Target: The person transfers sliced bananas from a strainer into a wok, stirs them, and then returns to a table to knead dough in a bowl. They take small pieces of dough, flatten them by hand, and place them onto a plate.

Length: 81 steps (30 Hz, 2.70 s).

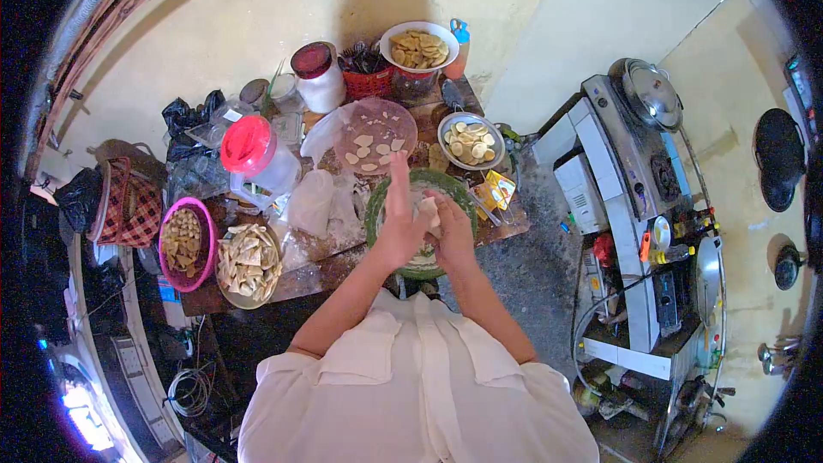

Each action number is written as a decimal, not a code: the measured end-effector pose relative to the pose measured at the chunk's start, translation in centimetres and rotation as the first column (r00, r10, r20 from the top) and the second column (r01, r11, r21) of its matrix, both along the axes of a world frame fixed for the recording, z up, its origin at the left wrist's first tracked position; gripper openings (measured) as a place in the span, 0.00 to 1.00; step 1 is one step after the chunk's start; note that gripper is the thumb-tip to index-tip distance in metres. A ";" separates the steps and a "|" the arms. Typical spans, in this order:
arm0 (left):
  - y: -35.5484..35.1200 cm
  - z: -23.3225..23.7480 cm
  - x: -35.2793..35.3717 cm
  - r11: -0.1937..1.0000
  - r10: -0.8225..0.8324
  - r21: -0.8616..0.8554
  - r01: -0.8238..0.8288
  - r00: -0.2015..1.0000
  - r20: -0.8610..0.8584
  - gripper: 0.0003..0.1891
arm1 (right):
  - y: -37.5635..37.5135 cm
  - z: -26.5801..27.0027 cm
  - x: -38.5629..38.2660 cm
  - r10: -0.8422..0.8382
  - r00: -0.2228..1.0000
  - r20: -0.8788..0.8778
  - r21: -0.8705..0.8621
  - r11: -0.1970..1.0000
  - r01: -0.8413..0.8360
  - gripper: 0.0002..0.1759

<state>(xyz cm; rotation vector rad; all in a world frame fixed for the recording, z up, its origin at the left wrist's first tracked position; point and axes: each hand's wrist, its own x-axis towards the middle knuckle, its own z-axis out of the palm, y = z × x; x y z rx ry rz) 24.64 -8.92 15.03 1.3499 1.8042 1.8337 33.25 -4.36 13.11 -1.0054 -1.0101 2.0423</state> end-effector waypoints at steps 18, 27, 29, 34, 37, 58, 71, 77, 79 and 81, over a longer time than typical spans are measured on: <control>-1.1 -6.8 -2.4 0.920 -0.144 0.132 0.369 0.006 0.990 0.24 | -1.1 0.7 0.4 -0.284 0.860 0.425 0.905 0.173 -0.390 0.14; -1.0 -5.3 -2.9 0.965 -0.010 -0.041 0.261 0.189 0.982 0.19 | -1.1 -1.7 -0.1 0.059 0.998 -0.007 0.286 0.957 -0.054 0.51; -1.7 -5.3 -1.8 0.960 -0.019 -0.158 0.229 0.619 0.785 0.19 | -0.9 -2.6 0.3 0.245 0.942 -0.230 0.156 0.965 -0.212 0.51; -2.5 0.1 0.7 0.917 -0.169 -0.399 -0.012 0.894 -0.414 0.21 | -0.5 -1.6 -0.6 0.176 0.839 -0.515 -0.098 0.960 -0.261 0.47; -2.8 1.1 0.3 0.931 -0.092 -0.320 -0.175 0.738 -0.669 0.23 | 0.7 -3.0 0.2 0.235 0.870 -0.434 -0.007 0.965 -0.264 0.40; -7.8 -3.6 -2.5 0.981 0.022 -0.172 -0.086 0.939 -0.344 0.30 | -0.5 -0.9 -2.4 0.046 0.999 0.016 -0.029 0.999 -0.046 0.09; -6.8 -3.0 -3.4 0.982 -0.131 -0.149 0.119 0.988 -0.076 0.24 | -0.3 -3.8 -3.1 -0.049 0.999 0.008 -0.057 0.997 0.050 0.12; -4.0 -2.8 -2.0 0.947 -0.119 0.118 0.298 -0.013 0.993 0.21 | -1.3 -2.5 -3.1 0.124 0.991 -0.053 0.174 0.978 -0.113 0.20; -3.3 -2.6 -1.5 0.958 -0.104 0.065 0.280 0.125 0.987 0.18 | -1.4 -1.7 -3.2 0.098 0.960 0.263 0.597 0.765 -0.242 0.24; -3.0 -3.4 -1.4 0.954 -0.085 -0.005 0.299 0.288 0.954 0.17 | -1.0 -2.0 -3.3 0.017 0.961 0.277 0.736 0.639 -0.224 0.29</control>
